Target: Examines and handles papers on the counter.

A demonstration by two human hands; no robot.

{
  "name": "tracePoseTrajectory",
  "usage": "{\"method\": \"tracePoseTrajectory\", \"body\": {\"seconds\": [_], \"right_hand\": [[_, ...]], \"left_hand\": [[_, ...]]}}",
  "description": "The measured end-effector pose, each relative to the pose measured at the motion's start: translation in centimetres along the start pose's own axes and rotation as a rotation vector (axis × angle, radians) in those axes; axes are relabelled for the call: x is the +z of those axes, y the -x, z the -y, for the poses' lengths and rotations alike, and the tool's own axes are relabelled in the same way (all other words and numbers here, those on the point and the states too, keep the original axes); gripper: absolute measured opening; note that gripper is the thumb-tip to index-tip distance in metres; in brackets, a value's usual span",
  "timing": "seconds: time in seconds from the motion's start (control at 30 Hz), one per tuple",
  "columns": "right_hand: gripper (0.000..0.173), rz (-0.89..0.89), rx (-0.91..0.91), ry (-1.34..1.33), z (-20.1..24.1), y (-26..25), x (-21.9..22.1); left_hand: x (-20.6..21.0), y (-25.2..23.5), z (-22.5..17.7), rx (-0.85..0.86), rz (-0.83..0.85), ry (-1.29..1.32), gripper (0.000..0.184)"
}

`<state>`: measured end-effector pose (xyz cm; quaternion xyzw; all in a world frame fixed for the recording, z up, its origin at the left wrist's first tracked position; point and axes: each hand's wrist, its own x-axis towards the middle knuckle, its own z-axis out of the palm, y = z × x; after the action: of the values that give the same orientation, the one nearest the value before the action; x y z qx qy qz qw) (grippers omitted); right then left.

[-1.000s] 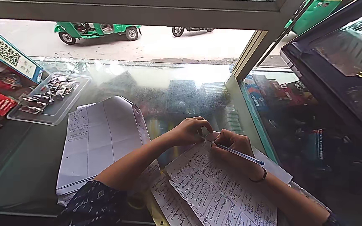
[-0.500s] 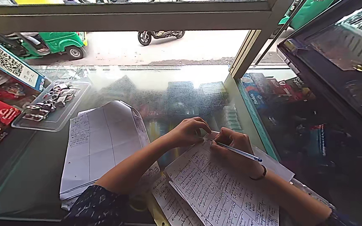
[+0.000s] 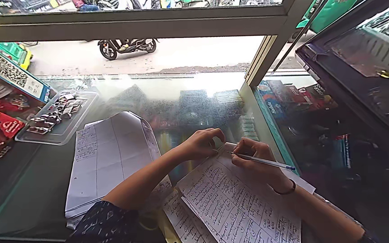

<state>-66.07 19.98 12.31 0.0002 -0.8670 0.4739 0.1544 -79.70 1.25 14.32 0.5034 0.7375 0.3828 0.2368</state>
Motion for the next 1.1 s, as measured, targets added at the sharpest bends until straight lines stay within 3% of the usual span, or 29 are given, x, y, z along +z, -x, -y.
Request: {"method": "tracePoseTrajectory", "body": {"seconds": [0.43, 1.1], "right_hand": [[0.007, 0.109, -0.093, 0.004, 0.7, 0.7, 1.4], [0.007, -0.026, -0.036, 0.057, 0.8, 0.9, 1.5]], "left_hand": [[0.1, 0.1, 1.0, 0.15, 0.036, -0.028, 0.016], [0.0, 0.1, 1.1, 0.148, 0.043, -0.003, 0.017]]}}
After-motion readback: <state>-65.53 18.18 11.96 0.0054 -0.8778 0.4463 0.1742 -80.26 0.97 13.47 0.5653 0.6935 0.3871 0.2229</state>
